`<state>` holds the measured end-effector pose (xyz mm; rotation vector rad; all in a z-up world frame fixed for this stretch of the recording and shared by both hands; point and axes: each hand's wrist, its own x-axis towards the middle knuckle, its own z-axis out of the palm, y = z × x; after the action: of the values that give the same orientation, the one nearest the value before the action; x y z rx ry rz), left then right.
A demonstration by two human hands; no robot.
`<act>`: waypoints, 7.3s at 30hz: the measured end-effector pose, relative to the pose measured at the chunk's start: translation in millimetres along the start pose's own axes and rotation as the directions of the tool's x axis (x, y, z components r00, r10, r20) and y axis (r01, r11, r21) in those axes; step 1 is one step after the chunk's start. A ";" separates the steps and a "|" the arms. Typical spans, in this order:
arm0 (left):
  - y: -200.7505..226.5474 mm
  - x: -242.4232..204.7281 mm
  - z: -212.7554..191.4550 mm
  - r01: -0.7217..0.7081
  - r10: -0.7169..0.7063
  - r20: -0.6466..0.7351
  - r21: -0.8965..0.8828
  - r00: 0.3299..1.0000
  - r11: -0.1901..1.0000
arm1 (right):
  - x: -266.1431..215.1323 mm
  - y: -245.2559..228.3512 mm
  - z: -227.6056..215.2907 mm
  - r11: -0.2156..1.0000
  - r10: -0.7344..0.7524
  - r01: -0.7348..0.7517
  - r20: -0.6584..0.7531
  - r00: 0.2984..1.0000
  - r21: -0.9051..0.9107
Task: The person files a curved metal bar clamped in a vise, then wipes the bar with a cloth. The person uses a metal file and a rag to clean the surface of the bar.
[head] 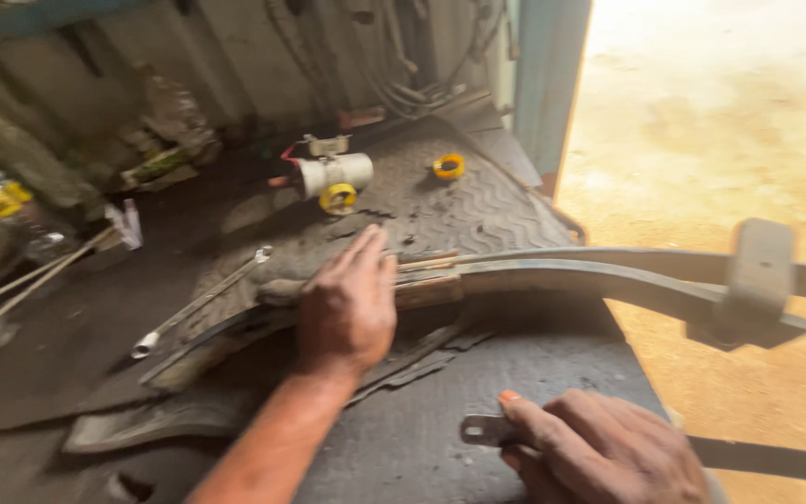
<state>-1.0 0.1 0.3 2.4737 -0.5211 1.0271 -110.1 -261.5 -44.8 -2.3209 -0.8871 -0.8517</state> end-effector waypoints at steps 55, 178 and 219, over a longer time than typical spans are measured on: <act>7.5 16.6 -21.2 -0.393 0.409 0.112 -0.141 0.906 0.909 | 4.5 -8.1 -5.0 0.999 -0.037 0.035 0.053 0.998 0.031; -98.6 14.0 -93.6 0.205 -0.176 0.629 0.027 0.757 0.978 | 132.2 124.3 -78.8 0.865 0.350 -0.212 0.245 0.904 -0.454; -68.8 -50.8 -84.2 0.190 -0.262 0.483 0.193 0.835 0.962 | 0.4 151.0 -88.9 0.899 0.371 -0.388 -0.118 0.921 -0.202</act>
<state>-49.8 109.7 2.0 2.8490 -0.2956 0.3163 -34.4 -417.5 -19.4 -2.5140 -0.2936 -0.8956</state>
